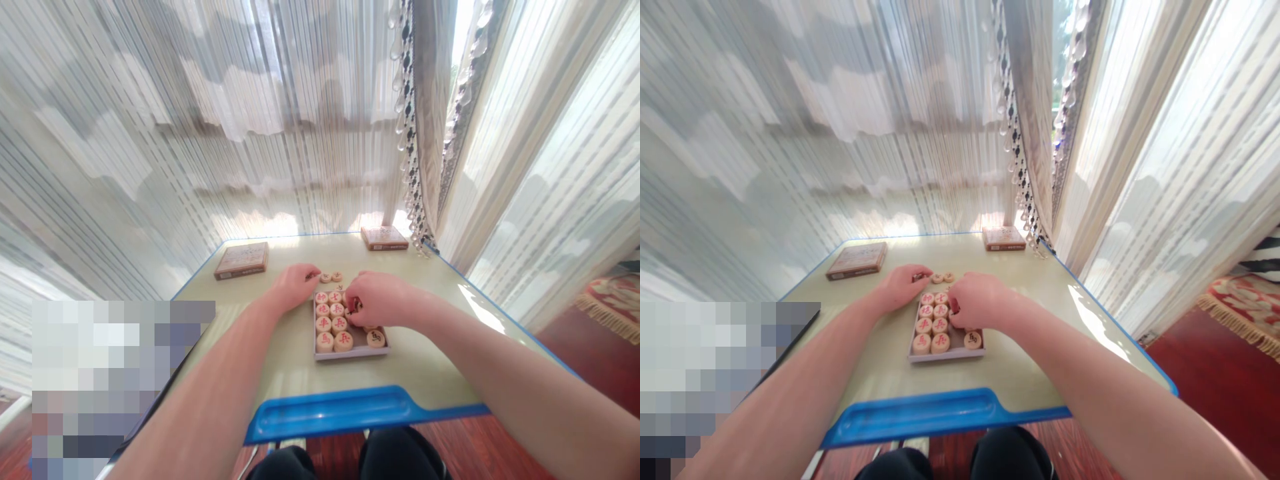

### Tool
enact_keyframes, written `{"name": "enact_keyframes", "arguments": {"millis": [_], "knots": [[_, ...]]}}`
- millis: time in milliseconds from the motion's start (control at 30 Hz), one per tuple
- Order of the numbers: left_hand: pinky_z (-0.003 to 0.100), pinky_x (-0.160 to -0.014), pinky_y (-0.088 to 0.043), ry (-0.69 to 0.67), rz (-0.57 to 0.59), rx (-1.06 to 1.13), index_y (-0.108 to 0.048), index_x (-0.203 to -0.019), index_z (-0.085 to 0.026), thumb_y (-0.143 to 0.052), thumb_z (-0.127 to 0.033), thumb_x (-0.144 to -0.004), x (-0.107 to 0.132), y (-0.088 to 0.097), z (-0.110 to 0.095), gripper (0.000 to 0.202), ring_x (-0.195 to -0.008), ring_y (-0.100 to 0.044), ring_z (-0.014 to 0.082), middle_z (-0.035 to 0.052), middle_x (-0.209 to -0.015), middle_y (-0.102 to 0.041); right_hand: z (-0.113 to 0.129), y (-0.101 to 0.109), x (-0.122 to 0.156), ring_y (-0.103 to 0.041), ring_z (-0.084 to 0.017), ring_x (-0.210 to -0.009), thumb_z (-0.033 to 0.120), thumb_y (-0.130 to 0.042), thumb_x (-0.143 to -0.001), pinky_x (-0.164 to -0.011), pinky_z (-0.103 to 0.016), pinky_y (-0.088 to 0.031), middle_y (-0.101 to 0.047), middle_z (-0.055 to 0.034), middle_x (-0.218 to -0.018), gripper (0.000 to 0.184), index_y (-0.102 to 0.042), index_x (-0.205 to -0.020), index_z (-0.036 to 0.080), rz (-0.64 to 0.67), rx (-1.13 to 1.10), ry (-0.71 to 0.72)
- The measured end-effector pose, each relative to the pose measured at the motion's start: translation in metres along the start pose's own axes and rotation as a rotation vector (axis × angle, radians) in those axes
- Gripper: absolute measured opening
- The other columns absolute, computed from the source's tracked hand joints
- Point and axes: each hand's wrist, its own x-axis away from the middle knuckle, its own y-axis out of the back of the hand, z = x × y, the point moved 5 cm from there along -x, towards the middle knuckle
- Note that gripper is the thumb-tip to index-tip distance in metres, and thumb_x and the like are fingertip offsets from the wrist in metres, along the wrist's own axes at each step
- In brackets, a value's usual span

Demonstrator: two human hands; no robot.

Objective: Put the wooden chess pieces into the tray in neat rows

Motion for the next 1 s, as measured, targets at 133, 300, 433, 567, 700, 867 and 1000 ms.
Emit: {"name": "enact_keyframes", "arguments": {"millis": [133, 300, 433, 567, 700, 867, 1000], "knots": [[0.027, -0.082, -0.047, -0.013, 0.001, -0.01, -0.067, -0.097, -0.022, -0.045, -0.03, -0.078, 0.0, 0.001, -0.001, 0.031, -0.09, -0.061, 0.0187, 0.0021, -0.101, -0.068, 0.0, 0.001, 0.0, -0.058, -0.021, -0.076, 0.032, -0.058, -0.064, -0.053, -0.026, -0.035, -0.065, -0.0039, -0.071, 0.011, -0.066, -0.067, 0.023, -0.005, 0.012, 0.004], [0.028, -0.083, -0.047, -0.007, 0.007, -0.016, -0.067, -0.1, -0.022, -0.046, -0.031, -0.078, 0.0, -0.001, 0.0, 0.032, -0.092, -0.06, 0.0193, 0.0018, -0.102, -0.068, 0.003, 0.002, 0.001, -0.058, -0.021, -0.077, 0.028, -0.057, -0.064, -0.053, -0.026, -0.034, -0.065, -0.0047, -0.071, 0.01, -0.065, -0.067, 0.023, -0.001, 0.02, -0.018], [0.027, -0.084, -0.047, -0.012, 0.002, -0.02, -0.067, -0.101, -0.022, -0.046, -0.032, -0.078, -0.001, -0.002, 0.001, 0.032, -0.093, -0.06, 0.0192, 0.0019, -0.103, -0.068, 0.005, 0.001, 0.002, -0.058, -0.022, -0.079, 0.027, -0.057, -0.065, -0.054, -0.027, -0.035, -0.066, -0.0049, -0.072, 0.009, -0.065, -0.067, 0.023, -0.013, 0.034, -0.021], [0.028, -0.085, -0.046, -0.027, 0.007, -0.023, -0.067, -0.1, -0.022, -0.046, -0.031, -0.079, 0.0, -0.001, -0.001, 0.032, -0.094, -0.06, 0.0194, 0.0024, -0.104, -0.067, 0.006, 0.0, 0.002, -0.057, -0.023, -0.08, 0.026, -0.057, -0.065, -0.057, -0.027, -0.036, -0.065, -0.0056, -0.072, 0.009, -0.065, -0.067, 0.022, -0.002, 0.033, -0.016], [0.028, -0.087, -0.046, -0.036, 0.014, -0.035, -0.067, -0.101, -0.021, -0.045, -0.029, -0.079, 0.001, 0.0, -0.003, 0.032, -0.096, -0.059, 0.0196, 0.003, -0.106, -0.067, 0.007, 0.005, 0.004, -0.058, -0.02, -0.076, 0.027, -0.058, -0.065, -0.055, -0.026, -0.035, -0.065, -0.0039, -0.074, 0.01, -0.066, -0.07, 0.023, 0.01, 0.017, -0.036], [0.029, -0.091, -0.044, -0.045, 0.014, -0.016, -0.066, -0.104, -0.023, -0.043, -0.028, -0.081, 0.001, 0.0, -0.003, 0.033, -0.101, -0.058, 0.019, 0.0013, -0.11, -0.066, -0.009, 0.018, 0.002, -0.057, -0.017, -0.072, 0.033, -0.053, -0.073, -0.059, -0.025, -0.037, -0.064, -0.0028, -0.08, 0.018, -0.067, -0.079, 0.023, -0.048, -0.04, -0.127], [0.028, -0.092, -0.044, -0.046, 0.06, 0.039, -0.068, -0.102, -0.026, -0.043, -0.024, -0.079, 0.0, -0.003, -0.001, 0.033, -0.1, -0.059, 0.0179, -0.0025, -0.108, -0.067, -0.043, 0.025, -0.005, -0.056, -0.021, -0.093, 0.022, -0.049, -0.075, -0.076, -0.028, -0.041, -0.06, -0.0085, -0.103, 0.025, -0.067, -0.094, 0.021, -0.243, -0.01, -0.234]]}}
